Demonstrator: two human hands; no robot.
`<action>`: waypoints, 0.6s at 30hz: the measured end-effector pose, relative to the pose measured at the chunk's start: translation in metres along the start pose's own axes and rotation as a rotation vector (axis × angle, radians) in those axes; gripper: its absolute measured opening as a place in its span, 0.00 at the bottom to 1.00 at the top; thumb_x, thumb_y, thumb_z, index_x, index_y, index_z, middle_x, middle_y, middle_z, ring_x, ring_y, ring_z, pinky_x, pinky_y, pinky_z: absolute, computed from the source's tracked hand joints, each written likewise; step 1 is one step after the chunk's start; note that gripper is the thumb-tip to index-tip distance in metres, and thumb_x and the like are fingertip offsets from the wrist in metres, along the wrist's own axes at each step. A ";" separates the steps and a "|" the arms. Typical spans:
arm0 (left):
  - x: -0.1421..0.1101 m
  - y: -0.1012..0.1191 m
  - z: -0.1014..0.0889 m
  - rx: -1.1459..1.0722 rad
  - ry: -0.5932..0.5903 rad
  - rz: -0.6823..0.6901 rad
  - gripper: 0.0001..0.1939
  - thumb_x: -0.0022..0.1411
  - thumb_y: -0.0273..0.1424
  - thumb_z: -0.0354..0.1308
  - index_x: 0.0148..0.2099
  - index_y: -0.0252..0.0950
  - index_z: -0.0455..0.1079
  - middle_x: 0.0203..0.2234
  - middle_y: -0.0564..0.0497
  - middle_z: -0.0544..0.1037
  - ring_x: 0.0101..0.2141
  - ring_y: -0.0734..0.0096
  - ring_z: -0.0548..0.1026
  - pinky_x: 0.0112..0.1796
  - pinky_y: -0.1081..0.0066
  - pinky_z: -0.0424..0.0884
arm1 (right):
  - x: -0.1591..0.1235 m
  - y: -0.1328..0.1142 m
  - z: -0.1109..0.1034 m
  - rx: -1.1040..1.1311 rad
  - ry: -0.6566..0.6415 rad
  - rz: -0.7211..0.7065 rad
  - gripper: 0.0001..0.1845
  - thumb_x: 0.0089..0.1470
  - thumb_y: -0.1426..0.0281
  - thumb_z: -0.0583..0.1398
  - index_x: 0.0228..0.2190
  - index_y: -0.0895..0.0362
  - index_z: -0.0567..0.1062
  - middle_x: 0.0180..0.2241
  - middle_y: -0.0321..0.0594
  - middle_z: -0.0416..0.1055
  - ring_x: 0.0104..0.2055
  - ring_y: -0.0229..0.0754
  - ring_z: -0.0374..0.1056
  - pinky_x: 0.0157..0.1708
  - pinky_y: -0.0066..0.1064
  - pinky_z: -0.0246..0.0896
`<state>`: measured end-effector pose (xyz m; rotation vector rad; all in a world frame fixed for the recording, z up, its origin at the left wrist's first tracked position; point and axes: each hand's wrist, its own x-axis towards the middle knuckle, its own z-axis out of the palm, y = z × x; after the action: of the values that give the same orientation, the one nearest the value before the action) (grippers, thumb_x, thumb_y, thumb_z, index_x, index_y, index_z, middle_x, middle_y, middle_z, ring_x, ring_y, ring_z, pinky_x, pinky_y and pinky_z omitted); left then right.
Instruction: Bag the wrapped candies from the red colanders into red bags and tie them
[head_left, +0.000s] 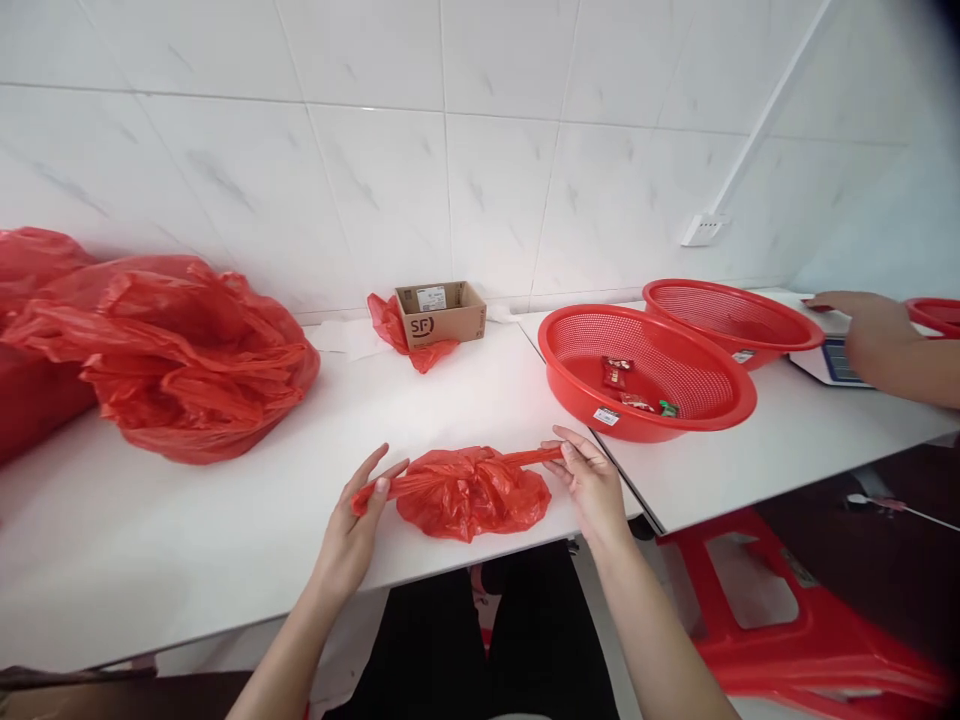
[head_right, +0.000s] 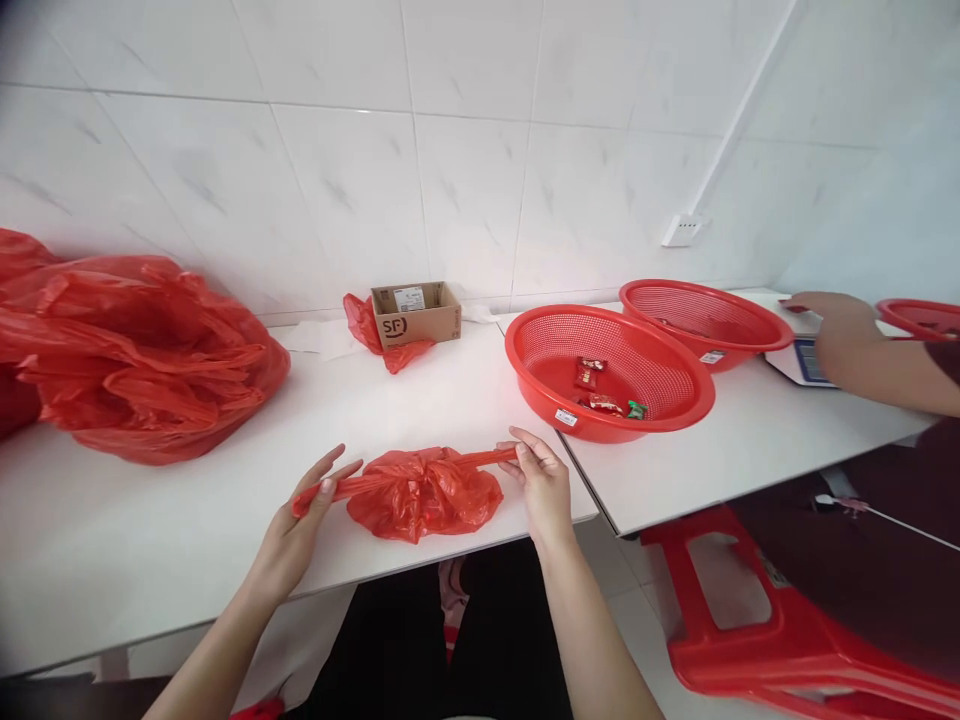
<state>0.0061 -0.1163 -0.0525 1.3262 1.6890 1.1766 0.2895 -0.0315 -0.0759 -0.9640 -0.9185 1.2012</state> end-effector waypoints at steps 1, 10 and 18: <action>0.000 0.007 0.000 -0.013 -0.005 -0.004 0.28 0.68 0.47 0.44 0.65 0.41 0.59 0.61 0.43 0.66 0.64 0.58 0.58 0.62 0.50 0.51 | -0.001 -0.005 0.004 -0.030 0.012 -0.034 0.20 0.51 0.59 0.64 0.43 0.58 0.76 0.37 0.45 0.77 0.41 0.46 0.74 0.40 0.39 0.71; -0.003 0.102 0.024 -0.115 -0.452 0.235 0.22 0.68 0.44 0.45 0.51 0.37 0.73 0.45 0.44 0.78 0.47 0.60 0.75 0.47 0.63 0.73 | -0.048 -0.086 0.101 -0.513 -0.369 -0.749 0.14 0.63 0.71 0.53 0.49 0.53 0.71 0.40 0.41 0.77 0.40 0.40 0.74 0.41 0.33 0.70; 0.016 0.168 -0.081 -0.150 -0.357 0.094 0.18 0.67 0.36 0.47 0.31 0.31 0.70 0.14 0.61 0.61 0.20 0.78 0.71 0.30 0.72 0.72 | -0.029 -0.073 0.073 -0.436 -0.067 -0.620 0.22 0.57 0.60 0.60 0.51 0.56 0.70 0.42 0.45 0.75 0.37 0.43 0.70 0.36 0.35 0.65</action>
<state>-0.0116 -0.1082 0.1338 1.4359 1.2734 1.0241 0.2402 -0.0597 0.0149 -0.8786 -1.4401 0.5156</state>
